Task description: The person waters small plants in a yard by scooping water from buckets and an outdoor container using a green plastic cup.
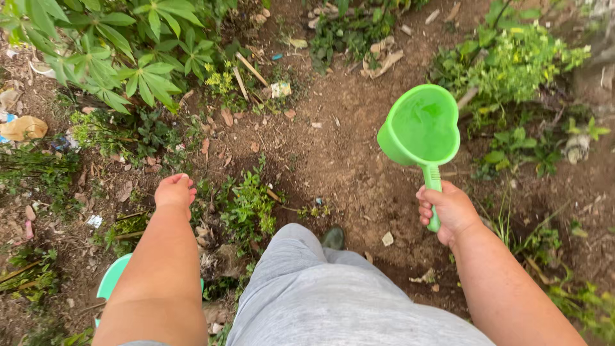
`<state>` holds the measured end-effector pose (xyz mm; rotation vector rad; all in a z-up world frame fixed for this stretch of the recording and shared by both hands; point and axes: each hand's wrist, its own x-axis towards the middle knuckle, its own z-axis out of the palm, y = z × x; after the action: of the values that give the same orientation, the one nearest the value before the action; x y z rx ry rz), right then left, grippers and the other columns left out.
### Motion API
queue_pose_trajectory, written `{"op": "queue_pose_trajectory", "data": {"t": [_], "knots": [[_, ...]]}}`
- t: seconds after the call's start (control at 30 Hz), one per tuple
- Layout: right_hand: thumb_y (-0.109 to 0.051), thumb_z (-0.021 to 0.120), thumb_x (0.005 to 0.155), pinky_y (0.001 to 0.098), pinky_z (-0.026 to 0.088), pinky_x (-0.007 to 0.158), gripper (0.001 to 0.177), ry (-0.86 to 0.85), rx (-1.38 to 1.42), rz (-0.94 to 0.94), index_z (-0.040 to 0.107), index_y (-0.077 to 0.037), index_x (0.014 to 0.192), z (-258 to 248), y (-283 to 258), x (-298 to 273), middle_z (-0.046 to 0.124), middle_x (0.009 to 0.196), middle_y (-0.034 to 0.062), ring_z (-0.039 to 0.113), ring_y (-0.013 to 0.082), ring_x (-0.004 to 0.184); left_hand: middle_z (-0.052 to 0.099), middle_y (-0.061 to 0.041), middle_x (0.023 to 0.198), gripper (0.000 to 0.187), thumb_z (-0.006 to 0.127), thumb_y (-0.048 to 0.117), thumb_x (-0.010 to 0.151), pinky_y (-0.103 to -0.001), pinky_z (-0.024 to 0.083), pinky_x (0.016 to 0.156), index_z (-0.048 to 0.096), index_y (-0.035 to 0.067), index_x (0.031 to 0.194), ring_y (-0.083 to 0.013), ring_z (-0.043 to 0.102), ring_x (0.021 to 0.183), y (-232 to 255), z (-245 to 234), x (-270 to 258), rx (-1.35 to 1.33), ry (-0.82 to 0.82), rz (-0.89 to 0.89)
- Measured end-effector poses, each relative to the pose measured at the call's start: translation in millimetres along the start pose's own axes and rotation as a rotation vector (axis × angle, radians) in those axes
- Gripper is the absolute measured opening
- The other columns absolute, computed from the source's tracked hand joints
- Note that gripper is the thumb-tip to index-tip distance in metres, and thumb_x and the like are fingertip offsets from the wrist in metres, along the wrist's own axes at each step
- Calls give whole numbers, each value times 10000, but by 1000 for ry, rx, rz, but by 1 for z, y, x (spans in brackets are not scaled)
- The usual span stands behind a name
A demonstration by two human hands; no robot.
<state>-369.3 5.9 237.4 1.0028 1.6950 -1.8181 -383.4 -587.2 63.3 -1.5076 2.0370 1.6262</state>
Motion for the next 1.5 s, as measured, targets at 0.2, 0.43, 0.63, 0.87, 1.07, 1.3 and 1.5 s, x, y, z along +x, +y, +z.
{"op": "queue_pose_trajectory", "data": {"t": [0.2, 0.43, 0.63, 0.87, 1.07, 1.3, 1.5], "knots": [[-36, 625, 847, 319, 372, 459, 91, -61, -48, -56, 554, -59, 898, 27, -36, 57, 470, 664, 23, 445, 144, 513, 690, -35, 1152, 294, 599, 242, 1042, -304, 526, 685, 640, 112, 1304, -173, 673, 920, 1, 26, 33, 54, 27, -152], [-39, 605, 855, 320, 370, 454, 76, -89, -75, -40, 550, -57, 904, 88, -85, 133, 465, 661, 30, 440, 144, 507, 694, -57, 1223, 329, 573, 254, 1059, -319, 541, 735, 613, 100, 1347, -197, 686, 980, 50, 66, 100, -16, 4, -202], [-34, 612, 860, 332, 371, 459, 103, -86, -116, -11, 543, -79, 923, 156, -132, 171, 464, 661, 29, 438, 151, 506, 716, -51, 1152, 279, 597, 210, 1022, -272, 504, 699, 623, 111, 1282, -168, 662, 867, 118, 61, 150, -233, -63, -77], [-41, 595, 868, 320, 376, 462, 87, -223, -135, -81, 540, -68, 929, 224, -180, 205, 469, 674, 16, 442, 136, 515, 697, -45, 1133, 285, 604, 230, 1025, -285, 548, 769, 611, 114, 1285, -159, 663, 892, 203, 41, 157, -285, -40, -26], [-29, 621, 868, 311, 377, 460, 119, -234, -146, -68, 530, -76, 928, 263, -209, 221, 478, 687, 17, 450, 130, 524, 709, -37, 1154, 318, 624, 245, 1013, -296, 557, 854, 594, 109, 1299, -160, 671, 964, 243, 47, 161, -356, -82, -16], [-47, 623, 862, 312, 389, 448, 104, -296, -249, -72, 549, -55, 935, 282, -224, 285, 469, 685, 19, 450, 129, 512, 701, -28, 1217, 364, 618, 319, 997, -304, 533, 835, 602, 150, 1320, -166, 665, 977, 279, 77, 230, -185, -259, 27], [-50, 658, 841, 334, 387, 444, 128, -250, -351, 11, 572, -73, 933, 317, -254, 336, 473, 657, 25, 452, 139, 508, 699, -29, 1225, 358, 663, 323, 967, -331, 526, 843, 616, 151, 1278, -178, 643, 961, 366, 128, 309, 6, -417, 42]]}}
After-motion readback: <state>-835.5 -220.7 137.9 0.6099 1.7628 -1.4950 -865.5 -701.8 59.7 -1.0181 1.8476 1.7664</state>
